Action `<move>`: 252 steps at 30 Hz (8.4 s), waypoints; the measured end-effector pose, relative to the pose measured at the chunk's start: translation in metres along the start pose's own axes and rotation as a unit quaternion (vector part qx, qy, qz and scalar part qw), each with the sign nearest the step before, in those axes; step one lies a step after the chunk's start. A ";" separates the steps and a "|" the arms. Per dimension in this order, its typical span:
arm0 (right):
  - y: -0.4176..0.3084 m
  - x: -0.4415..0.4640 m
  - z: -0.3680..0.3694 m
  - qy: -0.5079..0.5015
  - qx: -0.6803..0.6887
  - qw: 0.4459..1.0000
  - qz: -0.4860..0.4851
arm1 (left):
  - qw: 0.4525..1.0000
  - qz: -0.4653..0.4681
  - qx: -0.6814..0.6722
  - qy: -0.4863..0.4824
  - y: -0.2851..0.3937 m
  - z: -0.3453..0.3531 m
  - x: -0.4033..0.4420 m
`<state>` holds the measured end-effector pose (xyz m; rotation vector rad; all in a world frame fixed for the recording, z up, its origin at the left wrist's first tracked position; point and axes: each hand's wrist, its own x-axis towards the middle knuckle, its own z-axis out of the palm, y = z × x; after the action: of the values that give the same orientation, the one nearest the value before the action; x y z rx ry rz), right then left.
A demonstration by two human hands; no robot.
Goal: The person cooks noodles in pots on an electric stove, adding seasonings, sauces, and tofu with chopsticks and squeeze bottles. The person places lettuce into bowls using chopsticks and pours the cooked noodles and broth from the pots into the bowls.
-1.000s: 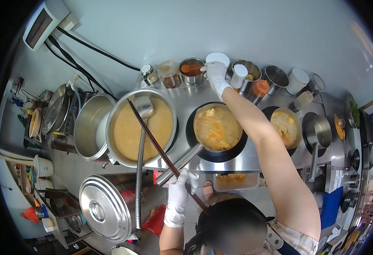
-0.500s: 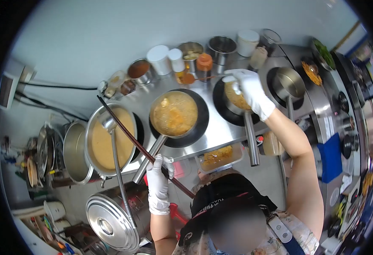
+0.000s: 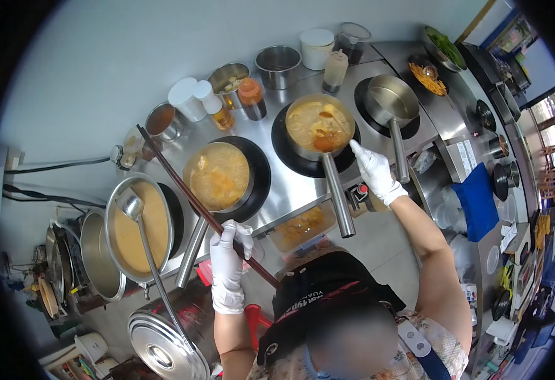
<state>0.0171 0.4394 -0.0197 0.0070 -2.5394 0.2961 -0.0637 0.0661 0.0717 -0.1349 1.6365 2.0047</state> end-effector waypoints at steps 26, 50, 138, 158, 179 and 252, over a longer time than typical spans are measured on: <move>-0.244 0.228 0.121 -0.282 0.548 0.785 0.060 | 0.962 0.076 -0.230 0.123 0.048 -0.077 -0.020; 0.062 0.061 -0.154 -0.095 0.345 0.919 0.166 | 0.998 -0.054 0.014 -0.010 -0.094 0.126 0.044; 0.148 0.162 -0.022 -0.242 -0.307 0.907 -0.155 | 0.906 -0.276 -0.320 -0.017 -0.051 0.188 0.097; 0.142 0.134 -0.022 -0.268 -0.300 0.904 -0.145 | 0.899 -0.285 -0.333 -0.002 -0.044 0.207 0.096; 0.053 0.258 0.137 -0.120 0.555 0.812 0.132 | 0.864 -0.295 -0.406 -0.049 -0.060 0.206 0.092; 0.045 0.085 -0.094 -0.040 0.345 0.911 0.222 | 0.981 -0.142 0.075 0.111 -0.208 0.010 -0.050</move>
<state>-0.0049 0.5085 0.0936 -0.2935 -2.3504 1.3801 0.0775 0.0819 -0.0881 -0.5227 1.7846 1.6928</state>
